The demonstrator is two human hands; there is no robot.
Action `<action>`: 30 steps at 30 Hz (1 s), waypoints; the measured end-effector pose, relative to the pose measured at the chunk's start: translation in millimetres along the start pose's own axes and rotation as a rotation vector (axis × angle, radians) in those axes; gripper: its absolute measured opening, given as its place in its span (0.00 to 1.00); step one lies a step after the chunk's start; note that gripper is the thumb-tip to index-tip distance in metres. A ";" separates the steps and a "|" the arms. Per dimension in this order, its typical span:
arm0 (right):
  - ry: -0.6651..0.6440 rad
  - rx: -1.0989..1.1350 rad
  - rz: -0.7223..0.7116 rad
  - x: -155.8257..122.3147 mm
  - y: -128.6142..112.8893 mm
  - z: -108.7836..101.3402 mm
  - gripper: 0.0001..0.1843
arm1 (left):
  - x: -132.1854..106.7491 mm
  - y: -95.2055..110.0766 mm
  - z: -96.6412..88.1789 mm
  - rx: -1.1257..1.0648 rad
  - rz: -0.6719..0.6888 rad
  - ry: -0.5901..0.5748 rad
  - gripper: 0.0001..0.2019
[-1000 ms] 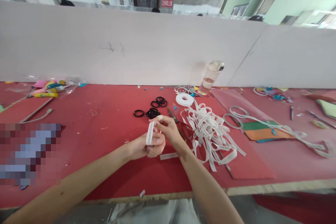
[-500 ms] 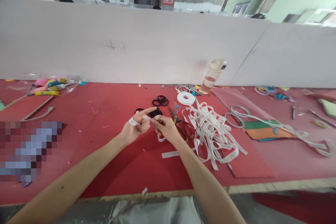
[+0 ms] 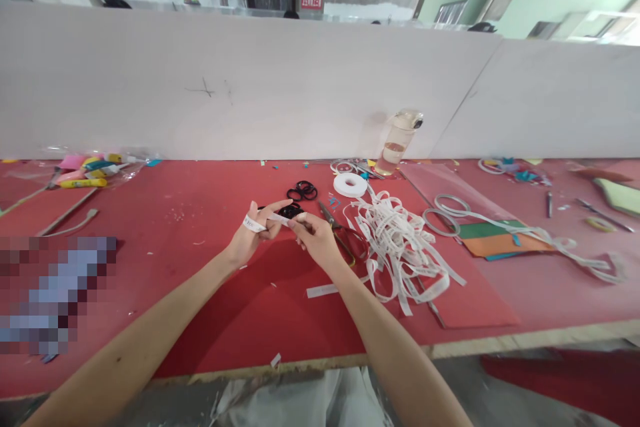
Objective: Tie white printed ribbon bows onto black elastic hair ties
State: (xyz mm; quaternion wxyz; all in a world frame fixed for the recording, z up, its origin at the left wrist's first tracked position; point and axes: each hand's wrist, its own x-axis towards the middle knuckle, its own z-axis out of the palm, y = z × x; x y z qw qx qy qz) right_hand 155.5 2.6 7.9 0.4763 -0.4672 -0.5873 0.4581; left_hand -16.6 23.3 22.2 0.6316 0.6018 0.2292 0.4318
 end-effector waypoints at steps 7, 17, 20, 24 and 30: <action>-0.081 -0.091 -0.072 -8.0 -6.3 7.2 0.18 | -0.6 -2.2 -1.2 0.141 -0.002 0.181 0.33; -0.152 -0.061 -0.040 -10.6 -4.1 13.8 0.17 | -3.9 5.3 -0.4 0.100 0.014 0.317 0.20; -0.106 0.039 -0.072 -7.6 -1.5 13.6 0.17 | -3.9 0.4 0.4 0.018 -0.048 0.275 0.20; -0.126 0.104 -0.075 -6.5 -0.8 15.6 0.17 | -4.0 -5.2 3.9 -0.093 -0.080 0.232 0.21; -0.153 0.041 -0.078 -11.4 -5.9 18.1 0.16 | -9.0 -1.3 20.0 -0.132 -0.149 0.199 0.23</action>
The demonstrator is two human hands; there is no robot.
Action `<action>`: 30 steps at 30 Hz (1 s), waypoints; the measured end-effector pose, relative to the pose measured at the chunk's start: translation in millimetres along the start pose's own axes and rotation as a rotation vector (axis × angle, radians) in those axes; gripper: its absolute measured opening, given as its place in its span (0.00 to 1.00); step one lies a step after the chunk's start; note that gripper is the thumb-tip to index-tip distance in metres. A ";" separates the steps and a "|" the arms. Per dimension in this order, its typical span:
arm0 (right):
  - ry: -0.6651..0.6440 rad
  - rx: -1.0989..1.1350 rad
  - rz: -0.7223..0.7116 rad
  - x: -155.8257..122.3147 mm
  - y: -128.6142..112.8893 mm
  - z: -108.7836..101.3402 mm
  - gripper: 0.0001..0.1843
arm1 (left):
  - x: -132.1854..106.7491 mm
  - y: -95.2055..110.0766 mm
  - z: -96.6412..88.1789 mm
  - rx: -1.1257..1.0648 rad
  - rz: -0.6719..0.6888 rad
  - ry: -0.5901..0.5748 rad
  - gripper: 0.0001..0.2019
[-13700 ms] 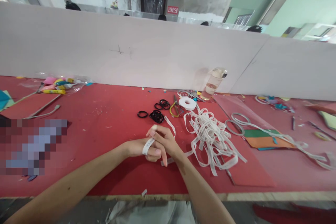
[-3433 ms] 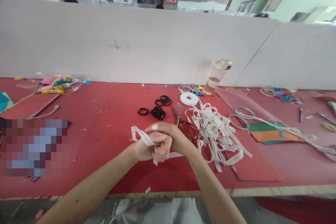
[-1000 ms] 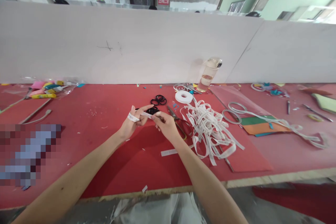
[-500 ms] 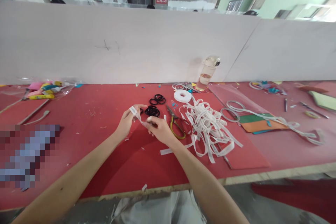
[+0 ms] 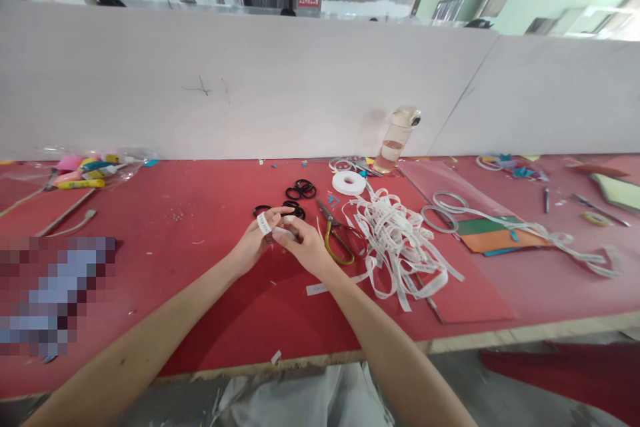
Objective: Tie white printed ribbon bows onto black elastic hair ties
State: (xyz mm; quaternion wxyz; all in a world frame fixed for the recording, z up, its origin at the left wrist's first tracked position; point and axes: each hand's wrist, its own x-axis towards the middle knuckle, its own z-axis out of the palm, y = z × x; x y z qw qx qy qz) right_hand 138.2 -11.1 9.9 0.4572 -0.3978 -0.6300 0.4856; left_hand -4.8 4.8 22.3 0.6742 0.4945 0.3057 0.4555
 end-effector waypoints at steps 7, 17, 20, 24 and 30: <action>-0.007 -0.044 0.014 -1.8 -3.6 1.4 0.15 | -1.8 -8.5 1.6 0.016 0.014 0.025 0.23; 0.013 -0.091 0.042 -0.4 -6.1 1.0 0.13 | -1.1 -6.0 11.0 -0.043 -0.025 0.087 0.29; 0.007 -0.090 0.060 -0.2 -5.5 0.8 0.13 | -0.3 -6.3 13.1 -0.051 -0.032 0.099 0.31; 0.047 -0.187 0.059 -1.4 -2.8 3.2 0.14 | -0.8 -9.8 13.5 -0.037 0.007 0.125 0.30; 0.086 -0.154 0.056 -1.7 2.0 5.0 0.13 | -4.0 -12.7 16.4 0.063 0.050 0.149 0.29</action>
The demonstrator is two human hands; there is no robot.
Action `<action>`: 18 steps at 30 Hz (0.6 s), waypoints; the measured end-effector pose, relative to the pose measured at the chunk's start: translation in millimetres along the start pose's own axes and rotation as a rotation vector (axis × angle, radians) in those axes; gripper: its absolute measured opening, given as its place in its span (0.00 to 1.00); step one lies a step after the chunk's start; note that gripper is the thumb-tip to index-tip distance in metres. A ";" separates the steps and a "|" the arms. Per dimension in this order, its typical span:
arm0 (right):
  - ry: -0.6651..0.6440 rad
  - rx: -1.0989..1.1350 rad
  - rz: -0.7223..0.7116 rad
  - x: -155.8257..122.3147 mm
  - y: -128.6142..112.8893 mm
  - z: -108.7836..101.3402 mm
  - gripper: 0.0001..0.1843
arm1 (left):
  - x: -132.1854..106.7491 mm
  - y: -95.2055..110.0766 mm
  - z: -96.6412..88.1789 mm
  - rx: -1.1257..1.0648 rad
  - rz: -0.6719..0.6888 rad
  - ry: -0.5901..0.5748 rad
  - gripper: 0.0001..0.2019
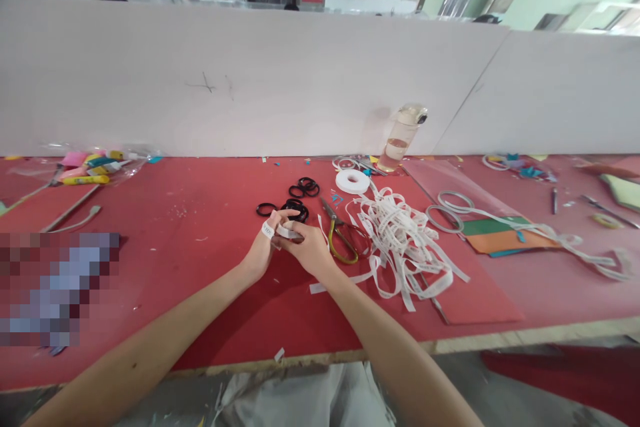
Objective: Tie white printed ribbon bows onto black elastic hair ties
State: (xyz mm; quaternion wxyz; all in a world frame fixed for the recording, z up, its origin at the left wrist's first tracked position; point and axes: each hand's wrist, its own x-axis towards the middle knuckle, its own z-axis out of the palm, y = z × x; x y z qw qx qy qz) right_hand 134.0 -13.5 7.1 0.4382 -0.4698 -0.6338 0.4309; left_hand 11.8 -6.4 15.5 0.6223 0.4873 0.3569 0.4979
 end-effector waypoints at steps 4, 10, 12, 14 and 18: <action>-0.038 -0.039 -0.027 -1.0 0.5 -0.2 0.13 | 1.9 -3.1 -2.7 -0.054 -0.004 -0.009 0.27; -0.121 -0.096 -0.104 -2.8 -5.3 -5.1 0.10 | 6.7 0.6 -7.9 -0.128 -0.073 -0.005 0.30; -0.153 -0.123 -0.119 -2.8 -7.0 -8.7 0.08 | 7.5 4.1 -8.9 -0.135 -0.093 -0.033 0.32; -0.181 -0.140 -0.126 -2.4 -7.1 -11.9 0.08 | 8.1 6.8 -10.1 -0.134 -0.127 -0.063 0.32; -0.180 -0.109 -0.095 -1.3 -4.8 -11.7 0.09 | 9.4 7.4 -13.2 -0.089 -0.182 -0.097 0.33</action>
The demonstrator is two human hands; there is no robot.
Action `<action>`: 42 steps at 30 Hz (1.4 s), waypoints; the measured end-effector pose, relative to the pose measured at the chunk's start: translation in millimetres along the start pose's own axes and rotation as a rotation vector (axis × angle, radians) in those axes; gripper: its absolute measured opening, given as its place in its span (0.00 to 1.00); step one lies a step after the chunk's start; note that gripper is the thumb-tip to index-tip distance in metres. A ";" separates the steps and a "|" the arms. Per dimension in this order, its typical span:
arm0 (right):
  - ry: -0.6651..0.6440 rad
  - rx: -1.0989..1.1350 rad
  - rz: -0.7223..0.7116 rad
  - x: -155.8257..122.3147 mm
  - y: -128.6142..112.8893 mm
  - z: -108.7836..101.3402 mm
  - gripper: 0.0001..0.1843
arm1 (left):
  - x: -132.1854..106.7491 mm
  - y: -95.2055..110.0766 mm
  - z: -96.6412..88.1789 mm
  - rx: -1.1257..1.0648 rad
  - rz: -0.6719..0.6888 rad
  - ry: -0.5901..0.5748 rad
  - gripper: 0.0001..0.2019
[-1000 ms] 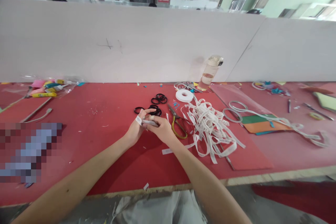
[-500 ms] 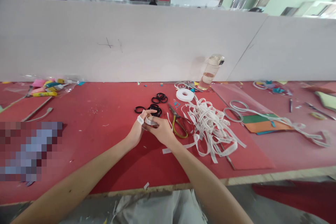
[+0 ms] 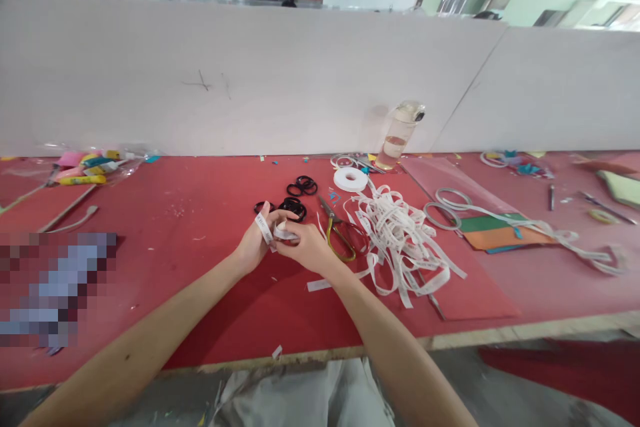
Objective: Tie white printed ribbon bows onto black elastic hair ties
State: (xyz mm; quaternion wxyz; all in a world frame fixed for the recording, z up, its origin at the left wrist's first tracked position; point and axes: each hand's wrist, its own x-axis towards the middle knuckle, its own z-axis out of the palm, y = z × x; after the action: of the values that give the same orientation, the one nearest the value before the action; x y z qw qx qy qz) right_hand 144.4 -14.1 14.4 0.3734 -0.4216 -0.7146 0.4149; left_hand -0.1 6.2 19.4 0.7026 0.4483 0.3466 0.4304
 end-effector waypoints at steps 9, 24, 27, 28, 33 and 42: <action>0.028 0.255 0.106 5.9 -4.4 7.1 0.18 | -4.2 -3.4 5.9 0.073 0.097 0.000 0.31; 0.052 0.014 0.073 1.7 2.4 5.6 0.13 | 2.2 -5.4 -1.5 0.186 0.038 0.060 0.33; 0.094 -0.130 0.060 0.4 1.9 9.1 0.12 | 2.6 -4.0 -0.6 0.265 0.088 0.035 0.34; 0.119 -0.164 0.057 0.1 1.6 10.7 0.12 | 2.3 -3.6 -0.7 0.298 0.118 0.027 0.34; 0.184 -0.224 0.068 -0.3 1.7 16.2 0.11 | -1.5 -2.1 -3.9 0.486 0.204 0.032 0.32; 0.137 -0.210 0.106 0.5 2.1 13.8 0.10 | -6.4 2.9 -7.6 0.733 0.222 -0.046 0.30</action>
State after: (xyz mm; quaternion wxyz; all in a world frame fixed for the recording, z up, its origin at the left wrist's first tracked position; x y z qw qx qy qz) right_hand 132.6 -16.8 7.3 0.3526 -0.5230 -0.7037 0.3271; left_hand -10.1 3.5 20.0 0.4524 0.7141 0.4108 0.3413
